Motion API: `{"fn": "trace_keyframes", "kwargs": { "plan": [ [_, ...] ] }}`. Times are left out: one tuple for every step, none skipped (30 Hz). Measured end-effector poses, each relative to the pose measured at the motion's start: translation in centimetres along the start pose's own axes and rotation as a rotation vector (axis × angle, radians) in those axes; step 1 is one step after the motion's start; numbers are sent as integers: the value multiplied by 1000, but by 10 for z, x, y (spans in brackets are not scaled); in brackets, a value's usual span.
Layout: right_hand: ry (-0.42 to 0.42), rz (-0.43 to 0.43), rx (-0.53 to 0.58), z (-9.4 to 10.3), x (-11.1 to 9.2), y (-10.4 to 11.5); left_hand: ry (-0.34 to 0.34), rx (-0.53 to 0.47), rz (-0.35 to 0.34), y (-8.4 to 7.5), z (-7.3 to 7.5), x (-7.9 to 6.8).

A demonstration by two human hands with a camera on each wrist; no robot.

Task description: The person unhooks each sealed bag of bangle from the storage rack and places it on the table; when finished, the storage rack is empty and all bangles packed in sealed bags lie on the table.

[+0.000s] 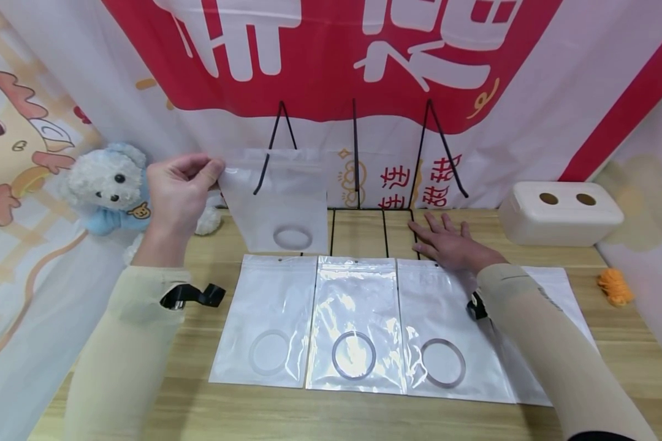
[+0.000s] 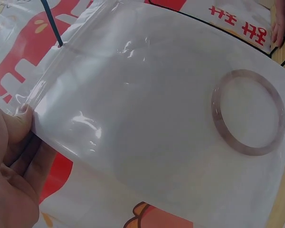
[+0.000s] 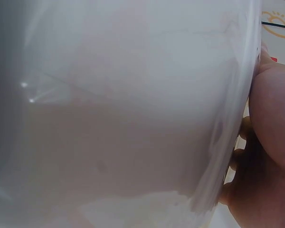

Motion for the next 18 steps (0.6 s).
{"fn": "trace_keyframes", "kwargs": {
  "plan": [
    [0,0,0,0,0,0,4,-10,-6,0,1,-1],
    [0,0,1,0,0,0,6,-12,-15,0,1,-3],
    [1,-1,2,0,0,0,8,-8,-21,-1,2,-5],
    [1,-1,2,0,0,0,11,-8,-28,-1,2,-6],
    [1,-1,4,0,0,0,12,-12,-37,-1,3,-8],
    [0,-1,5,0,0,0,13,-26,-43,-2,3,-10],
    [-1,-1,7,0,0,0,14,-33,-48,-3,4,-12],
    [-1,0,7,1,0,0,15,-42,-53,-3,4,-13],
    [-2,1,7,1,0,0,15,-53,-59,-4,5,-15],
    [-3,1,5,1,0,0,15,-66,-65,-4,5,-17],
    [-3,1,5,1,-1,1,15,-74,-70,-5,6,-18],
    [-4,2,4,1,-1,1,13,-76,-74,-5,6,-20],
    [-4,2,4,1,-1,1,13,-75,-79,-5,7,-22],
    [-4,2,4,1,-1,0,14,-81,-80,-6,8,-23],
    [-4,3,4,1,-1,0,15,-76,-84,-6,8,-25],
    [-3,2,3,1,-1,0,17,-72,-87,-6,9,-27],
    [-3,2,2,0,0,0,18,-70,-92,-7,10,-28],
    [-3,2,1,0,0,1,21,-71,-97,-8,10,-30]
  ]
}}
Point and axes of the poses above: each hand's wrist, its own x-axis towards the middle knuckle, its own z-axis out of the back of the hand, y = z × x, the point moved 5 cm from there along x, towards the middle knuckle, and after that the axes turned 1 degree about -y, right-handed, at the moved point
